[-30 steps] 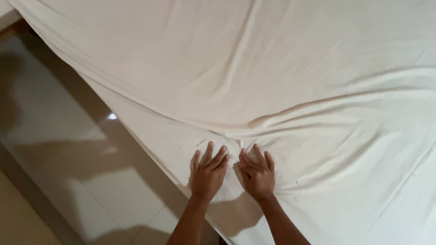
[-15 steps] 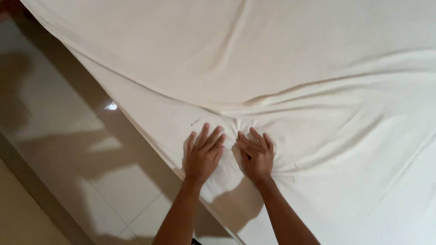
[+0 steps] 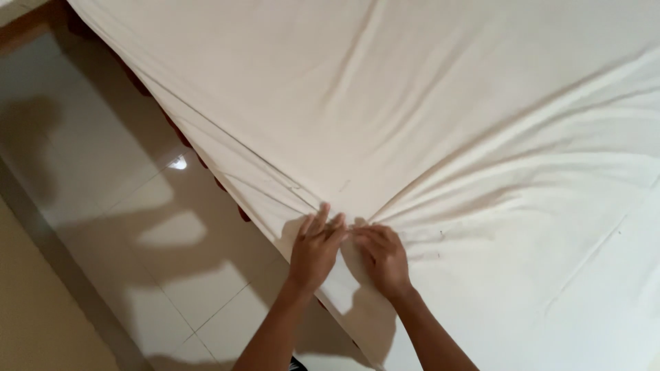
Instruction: The person fits a white fitted sheet over a hotel bed mattress, pulling the elastic corners over each mattress corner one at a time and smoothing the sheet surface with both hands. They work around the bed, tucking the corners and pressing the fabric flat.
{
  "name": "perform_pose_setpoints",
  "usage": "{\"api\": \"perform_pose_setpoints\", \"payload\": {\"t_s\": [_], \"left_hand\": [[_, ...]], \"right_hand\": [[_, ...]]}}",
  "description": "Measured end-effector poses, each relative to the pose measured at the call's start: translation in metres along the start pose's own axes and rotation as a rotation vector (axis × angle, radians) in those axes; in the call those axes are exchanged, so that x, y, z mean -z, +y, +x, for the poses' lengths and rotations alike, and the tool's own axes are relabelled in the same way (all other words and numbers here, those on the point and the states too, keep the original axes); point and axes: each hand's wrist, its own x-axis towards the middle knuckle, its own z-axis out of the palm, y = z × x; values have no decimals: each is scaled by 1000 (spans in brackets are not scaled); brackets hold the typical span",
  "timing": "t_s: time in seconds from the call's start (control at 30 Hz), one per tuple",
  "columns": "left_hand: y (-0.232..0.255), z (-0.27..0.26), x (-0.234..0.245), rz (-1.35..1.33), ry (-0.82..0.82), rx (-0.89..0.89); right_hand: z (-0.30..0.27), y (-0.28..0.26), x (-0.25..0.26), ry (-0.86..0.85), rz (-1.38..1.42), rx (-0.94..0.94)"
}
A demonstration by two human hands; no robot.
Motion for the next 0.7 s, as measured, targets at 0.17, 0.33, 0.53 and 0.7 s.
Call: {"api": "perform_pose_setpoints", "payload": {"t_s": [0.17,0.33,0.53,0.7], "left_hand": [[16,-15,-1,59,14,48],[38,-15,10,41,-40,110],[59,-15,11,-50,-143,177],[59,-20,-8,72,-118,193]], "right_hand": [[-15,-1,8,11,-3,57],[-37,6,24,-84,-94,-5],[-58,26,27,-62,-250,-34],[-63,29,12,21,-203,-69]]}}
